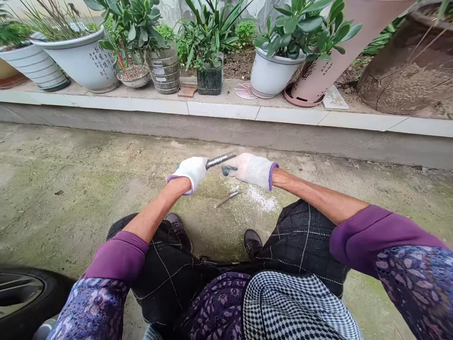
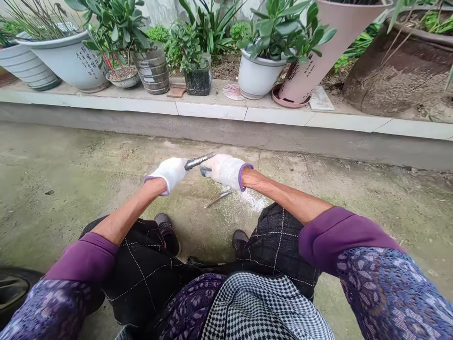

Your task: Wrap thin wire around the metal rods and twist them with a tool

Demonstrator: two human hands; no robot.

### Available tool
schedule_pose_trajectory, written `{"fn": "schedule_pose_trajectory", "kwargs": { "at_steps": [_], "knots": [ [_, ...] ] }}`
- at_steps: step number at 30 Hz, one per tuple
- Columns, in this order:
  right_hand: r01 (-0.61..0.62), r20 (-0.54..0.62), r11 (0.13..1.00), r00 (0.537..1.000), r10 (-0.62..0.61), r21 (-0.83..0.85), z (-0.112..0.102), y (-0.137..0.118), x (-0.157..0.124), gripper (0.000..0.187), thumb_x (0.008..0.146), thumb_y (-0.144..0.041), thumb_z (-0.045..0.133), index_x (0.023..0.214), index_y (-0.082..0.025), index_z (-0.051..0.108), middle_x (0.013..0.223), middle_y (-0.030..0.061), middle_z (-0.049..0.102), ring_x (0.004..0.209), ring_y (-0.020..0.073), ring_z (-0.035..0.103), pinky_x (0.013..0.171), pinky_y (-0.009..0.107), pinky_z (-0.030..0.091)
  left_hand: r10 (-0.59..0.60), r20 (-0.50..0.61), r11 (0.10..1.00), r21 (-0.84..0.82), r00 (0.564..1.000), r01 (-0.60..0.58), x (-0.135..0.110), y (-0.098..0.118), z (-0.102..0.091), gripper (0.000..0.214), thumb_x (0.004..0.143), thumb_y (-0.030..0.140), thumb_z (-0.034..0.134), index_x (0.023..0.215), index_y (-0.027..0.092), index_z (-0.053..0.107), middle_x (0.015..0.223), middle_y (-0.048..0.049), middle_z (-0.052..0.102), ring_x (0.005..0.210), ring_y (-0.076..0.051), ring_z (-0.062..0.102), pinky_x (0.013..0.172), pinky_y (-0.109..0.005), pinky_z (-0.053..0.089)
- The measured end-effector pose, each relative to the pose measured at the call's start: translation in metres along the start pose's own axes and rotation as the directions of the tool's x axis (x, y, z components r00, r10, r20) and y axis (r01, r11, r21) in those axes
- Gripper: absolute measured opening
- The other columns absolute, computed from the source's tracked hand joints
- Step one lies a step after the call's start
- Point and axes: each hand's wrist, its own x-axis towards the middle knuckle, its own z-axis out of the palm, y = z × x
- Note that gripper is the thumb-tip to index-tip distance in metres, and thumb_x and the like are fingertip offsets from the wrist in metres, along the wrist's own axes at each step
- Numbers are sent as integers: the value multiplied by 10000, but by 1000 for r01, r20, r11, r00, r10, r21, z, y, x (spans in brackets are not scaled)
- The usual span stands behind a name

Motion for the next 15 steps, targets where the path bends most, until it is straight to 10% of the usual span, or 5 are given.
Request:
{"fn": "schedule_pose_trajectory", "kwargs": {
  "at_steps": [15],
  "knots": [
    [-48,-37,985,998,55,164,4,47,22,253,864,-201,511,959,-207,746,865,15,716,673,121,558,632,237,395,39,9,982,-186,999,-36,-13,9,-4,352,934,327,478,1169,161,681,686,-15,654,622,-132,584,629,-246,461]
  ]
}}
